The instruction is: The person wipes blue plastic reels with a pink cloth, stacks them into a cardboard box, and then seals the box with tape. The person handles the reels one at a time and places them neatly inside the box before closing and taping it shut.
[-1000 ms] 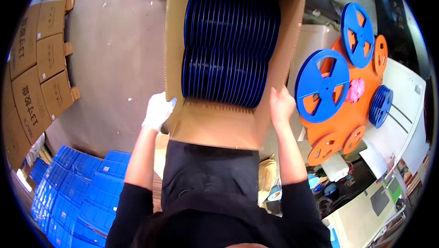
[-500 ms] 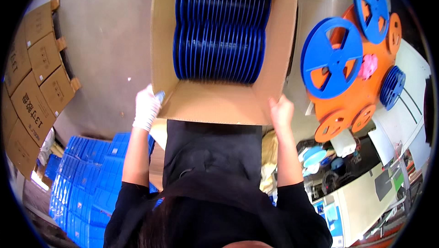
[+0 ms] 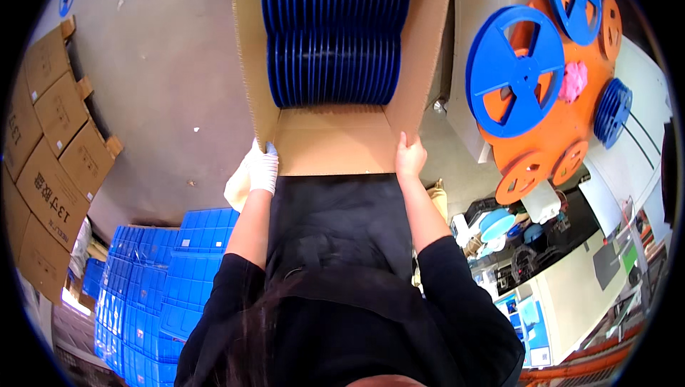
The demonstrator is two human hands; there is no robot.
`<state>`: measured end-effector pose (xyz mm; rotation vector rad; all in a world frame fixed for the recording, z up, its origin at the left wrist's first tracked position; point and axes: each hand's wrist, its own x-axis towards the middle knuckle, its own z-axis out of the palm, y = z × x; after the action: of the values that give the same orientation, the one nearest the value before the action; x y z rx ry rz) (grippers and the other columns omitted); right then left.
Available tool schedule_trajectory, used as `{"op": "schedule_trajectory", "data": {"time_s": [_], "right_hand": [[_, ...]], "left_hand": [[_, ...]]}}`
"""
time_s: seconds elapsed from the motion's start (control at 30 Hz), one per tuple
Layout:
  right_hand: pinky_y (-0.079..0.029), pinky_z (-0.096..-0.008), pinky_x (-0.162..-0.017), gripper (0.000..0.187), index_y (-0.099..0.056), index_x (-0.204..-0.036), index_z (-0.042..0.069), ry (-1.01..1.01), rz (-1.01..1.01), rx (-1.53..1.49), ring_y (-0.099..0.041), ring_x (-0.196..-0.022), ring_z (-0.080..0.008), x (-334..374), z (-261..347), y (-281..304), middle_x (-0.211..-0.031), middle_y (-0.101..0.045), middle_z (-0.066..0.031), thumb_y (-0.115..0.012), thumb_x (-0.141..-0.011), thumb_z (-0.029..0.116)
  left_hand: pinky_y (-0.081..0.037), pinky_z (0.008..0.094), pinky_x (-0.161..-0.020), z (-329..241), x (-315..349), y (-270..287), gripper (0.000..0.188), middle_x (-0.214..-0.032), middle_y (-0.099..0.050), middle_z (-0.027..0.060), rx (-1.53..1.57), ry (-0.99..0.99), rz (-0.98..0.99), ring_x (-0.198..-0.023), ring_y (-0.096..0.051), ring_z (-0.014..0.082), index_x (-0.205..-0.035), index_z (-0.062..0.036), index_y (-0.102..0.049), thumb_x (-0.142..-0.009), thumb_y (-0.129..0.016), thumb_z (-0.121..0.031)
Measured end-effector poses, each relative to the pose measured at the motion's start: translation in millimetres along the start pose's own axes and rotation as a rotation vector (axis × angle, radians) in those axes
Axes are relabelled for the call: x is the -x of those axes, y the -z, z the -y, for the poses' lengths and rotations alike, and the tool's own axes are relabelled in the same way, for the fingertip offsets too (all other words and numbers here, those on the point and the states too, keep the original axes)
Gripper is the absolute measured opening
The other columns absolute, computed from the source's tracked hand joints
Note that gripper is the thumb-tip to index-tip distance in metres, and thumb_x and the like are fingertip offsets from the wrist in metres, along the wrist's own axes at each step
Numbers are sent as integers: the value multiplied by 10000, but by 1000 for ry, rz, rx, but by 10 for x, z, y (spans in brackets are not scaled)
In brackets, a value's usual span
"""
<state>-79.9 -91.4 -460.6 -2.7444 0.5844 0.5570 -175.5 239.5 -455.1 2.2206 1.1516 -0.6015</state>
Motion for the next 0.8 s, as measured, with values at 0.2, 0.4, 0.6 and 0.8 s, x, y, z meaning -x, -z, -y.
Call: {"op": "schedule_trajectory", "data": {"time_s": [0.2, 0.4, 0.6, 0.8], "right_hand": [[-522, -508, -660, 239, -661, -916, 98, 17, -43, 63, -656, -717, -404, -15, -64, -48, -752, -671, -203, -626, -870, 331], [-527, -514, -672, 275, -648, -1000, 111, -28, -11, 85, -664, -744, -407, -105, -26, 6, -759, -674, -209, -602, -878, 353], [-531, -508, -683, 293, -631, -1069, 126, -52, 49, 66, -664, -752, -409, -93, -8, 56, -779, -682, -193, -593, -881, 349], [-507, -482, -838, 410, -583, -1217, 112, -181, 265, -22, -645, -963, -399, -163, 76, 185, -1025, -679, -212, -612, -882, 347]], "left_hand": [[-507, 445, -733, -92, -25, 6, 254, -864, -677, 212, -23, -19, -17, -812, -646, 416, -1108, -91, -622, -883, -554, -189], [-503, 415, -799, -117, -8, 23, 294, -954, -682, 216, 94, -6, 33, -894, -653, 392, -1165, -78, -602, -892, -549, -172], [-469, 353, -927, -252, -13, 321, 454, -1168, -647, 179, 177, -16, 283, -1081, -622, 317, -1313, -75, -522, -865, -594, -99], [-380, 331, -1067, -205, -387, 1170, 628, -1331, -561, 143, -25, -407, 202, -1228, -534, 269, -1392, -56, -462, -784, -574, 55]]}}
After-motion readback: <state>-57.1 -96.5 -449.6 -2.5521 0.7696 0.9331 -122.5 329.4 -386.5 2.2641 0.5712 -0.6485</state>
